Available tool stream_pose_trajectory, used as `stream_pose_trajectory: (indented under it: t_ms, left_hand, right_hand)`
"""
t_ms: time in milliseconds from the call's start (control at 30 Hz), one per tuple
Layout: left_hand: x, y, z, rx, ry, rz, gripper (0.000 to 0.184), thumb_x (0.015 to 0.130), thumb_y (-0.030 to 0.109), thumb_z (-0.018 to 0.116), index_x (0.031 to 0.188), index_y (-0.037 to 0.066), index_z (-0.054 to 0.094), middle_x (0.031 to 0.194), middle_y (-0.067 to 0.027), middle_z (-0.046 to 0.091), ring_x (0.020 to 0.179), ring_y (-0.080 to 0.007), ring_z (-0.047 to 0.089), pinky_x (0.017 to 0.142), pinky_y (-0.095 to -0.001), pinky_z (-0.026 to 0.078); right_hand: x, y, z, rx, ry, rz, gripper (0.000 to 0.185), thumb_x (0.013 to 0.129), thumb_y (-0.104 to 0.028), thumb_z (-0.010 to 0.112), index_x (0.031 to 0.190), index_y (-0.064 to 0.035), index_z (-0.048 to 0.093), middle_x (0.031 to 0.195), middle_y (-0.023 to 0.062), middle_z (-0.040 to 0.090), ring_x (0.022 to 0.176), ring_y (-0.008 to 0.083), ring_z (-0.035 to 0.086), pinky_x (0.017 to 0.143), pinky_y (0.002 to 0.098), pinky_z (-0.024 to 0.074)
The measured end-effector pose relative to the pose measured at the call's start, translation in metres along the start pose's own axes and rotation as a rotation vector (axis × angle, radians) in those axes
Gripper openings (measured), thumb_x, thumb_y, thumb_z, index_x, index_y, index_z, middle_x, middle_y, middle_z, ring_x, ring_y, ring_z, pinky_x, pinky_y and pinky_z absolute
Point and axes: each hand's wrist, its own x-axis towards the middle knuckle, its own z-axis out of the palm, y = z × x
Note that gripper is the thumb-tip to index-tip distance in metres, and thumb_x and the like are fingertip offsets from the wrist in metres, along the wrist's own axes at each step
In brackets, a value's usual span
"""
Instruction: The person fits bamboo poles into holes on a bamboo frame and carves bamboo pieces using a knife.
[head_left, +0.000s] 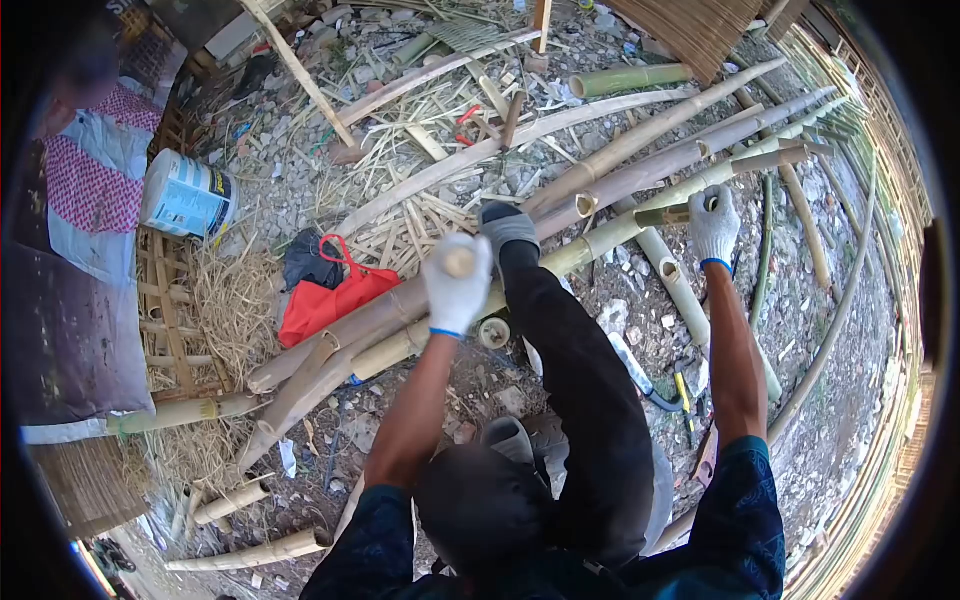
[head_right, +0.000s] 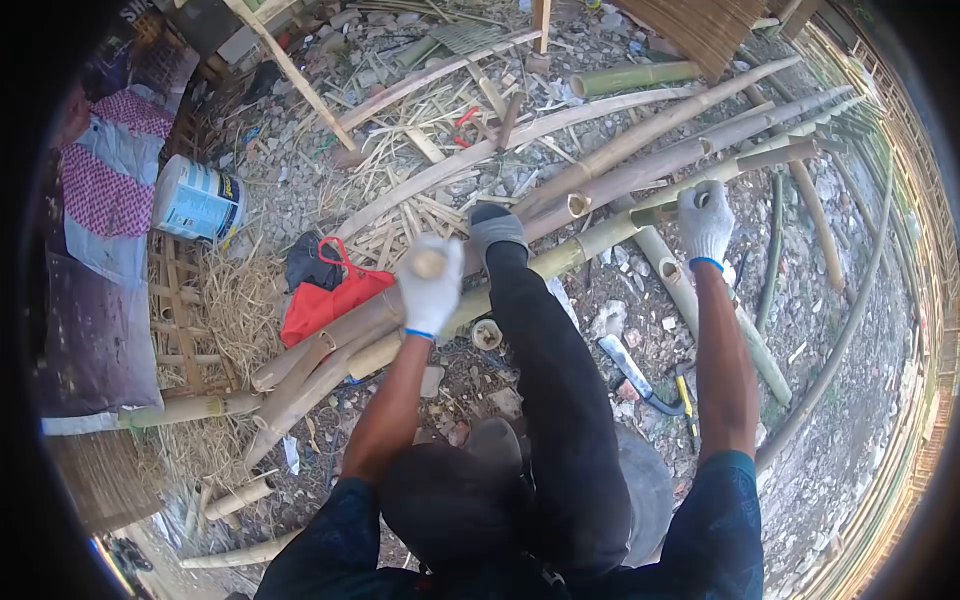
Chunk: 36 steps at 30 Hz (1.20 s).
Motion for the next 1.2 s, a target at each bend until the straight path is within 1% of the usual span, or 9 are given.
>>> stream_pose_trajectory:
  t_ms: [100,300,400,467,533,667,900,967,1200]
  left_hand:
    - [0.032,-0.084,-0.043,-0.245,0.437,-0.227,0.019,0.100,0.012,0.070,0.083,0.007,0.063,0.081,-0.0007,0.068,0.076,-0.0086,0.065,0.064,-0.0292,0.054]
    - [-0.009,0.043,0.013,0.083,0.077,-0.073,0.020,0.094,0.020,0.076,0.082,0.009,0.064,0.085,-0.0023,0.071,0.081,-0.0178,0.069,0.081,-0.0368,0.053]
    - [0.038,0.010,-0.039,-0.314,-0.433,-0.518,0.041,0.109,0.037,0.049,0.113,0.003,0.072,0.119,-0.0187,0.073,0.108,-0.0219,0.069,0.098,-0.0393,0.054]
    - [0.013,0.086,0.025,0.174,-0.203,0.020,0.044,0.101,0.040,0.051,0.120,0.006,0.070,0.121,-0.0190,0.069,0.112,-0.0260,0.068,0.101,-0.0414,0.053]
    - [0.009,0.123,0.090,-0.115,-0.245,0.585,0.032,0.080,0.031,0.075,0.106,0.014,0.070,0.102,-0.0096,0.070,0.099,-0.0276,0.070,0.088,-0.0422,0.054]
    - [0.108,0.189,0.032,-0.027,0.105,0.079,0.030,0.092,0.026,0.076,0.079,0.001,0.066,0.072,-0.0140,0.071,0.068,-0.0278,0.072,0.062,-0.0404,0.053]
    - [0.098,0.137,-0.045,0.356,-0.078,0.191,0.032,0.094,0.030,0.077,0.089,0.000,0.069,0.069,-0.0044,0.069,0.061,-0.0137,0.065,0.059,-0.0337,0.052]
    - [0.069,0.100,-0.035,-0.081,0.042,-0.184,0.027,0.098,0.027,0.075,0.088,0.003,0.067,0.073,-0.0024,0.067,0.061,-0.0110,0.062,0.057,-0.0318,0.049]
    - [0.028,0.057,0.033,-0.299,0.126,-0.164,0.018,0.102,0.016,0.070,0.091,0.004,0.063,0.076,-0.0017,0.065,0.069,-0.0093,0.060,0.065,-0.0284,0.049]
  right_hand:
    - [0.002,0.001,-0.003,-0.018,-0.029,-0.018,0.022,0.091,-0.026,0.071,0.099,-0.0059,0.064,0.078,0.0192,0.068,0.075,0.0373,0.069,0.073,0.0471,0.0535]
    - [0.016,-0.007,0.012,-0.072,-0.051,-0.048,0.023,0.091,-0.026,0.070,0.100,-0.0056,0.066,0.079,0.0199,0.069,0.074,0.0380,0.069,0.073,0.0476,0.0537]
    - [0.024,-0.014,0.009,-0.094,-0.026,-0.087,0.025,0.091,-0.029,0.071,0.101,-0.0066,0.067,0.081,0.0207,0.070,0.077,0.0395,0.070,0.074,0.0479,0.0543]
    - [0.025,-0.017,0.013,-0.124,-0.061,-0.069,0.029,0.090,-0.032,0.072,0.103,-0.0066,0.067,0.083,0.0212,0.071,0.081,0.0411,0.071,0.077,0.0485,0.0549]
    - [0.034,-0.019,0.025,-0.111,-0.075,-0.090,0.032,0.090,-0.035,0.073,0.103,-0.0060,0.066,0.086,0.0221,0.072,0.084,0.0423,0.072,0.078,0.0491,0.0555]
    - [0.031,-0.003,0.020,-0.063,-0.100,-0.107,0.030,0.089,-0.034,0.074,0.097,-0.0075,0.063,0.085,0.0219,0.072,0.083,0.0426,0.072,0.077,0.0508,0.0562]
    - [0.043,-0.010,0.040,-0.154,-0.075,-0.114,0.029,0.090,-0.032,0.070,0.101,-0.0046,0.065,0.087,0.0241,0.073,0.085,0.0446,0.072,0.079,0.0521,0.0571]
    - [0.058,-0.023,0.048,-0.193,-0.141,-0.176,0.032,0.090,-0.034,0.068,0.097,-0.0029,0.063,0.089,0.0263,0.072,0.088,0.0464,0.071,0.082,0.0540,0.0557]
    - [0.085,-0.046,0.064,-0.252,-0.250,-0.251,0.037,0.091,-0.038,0.070,0.102,-0.0030,0.065,0.099,0.0263,0.073,0.097,0.0454,0.070,0.088,0.0540,0.0550]
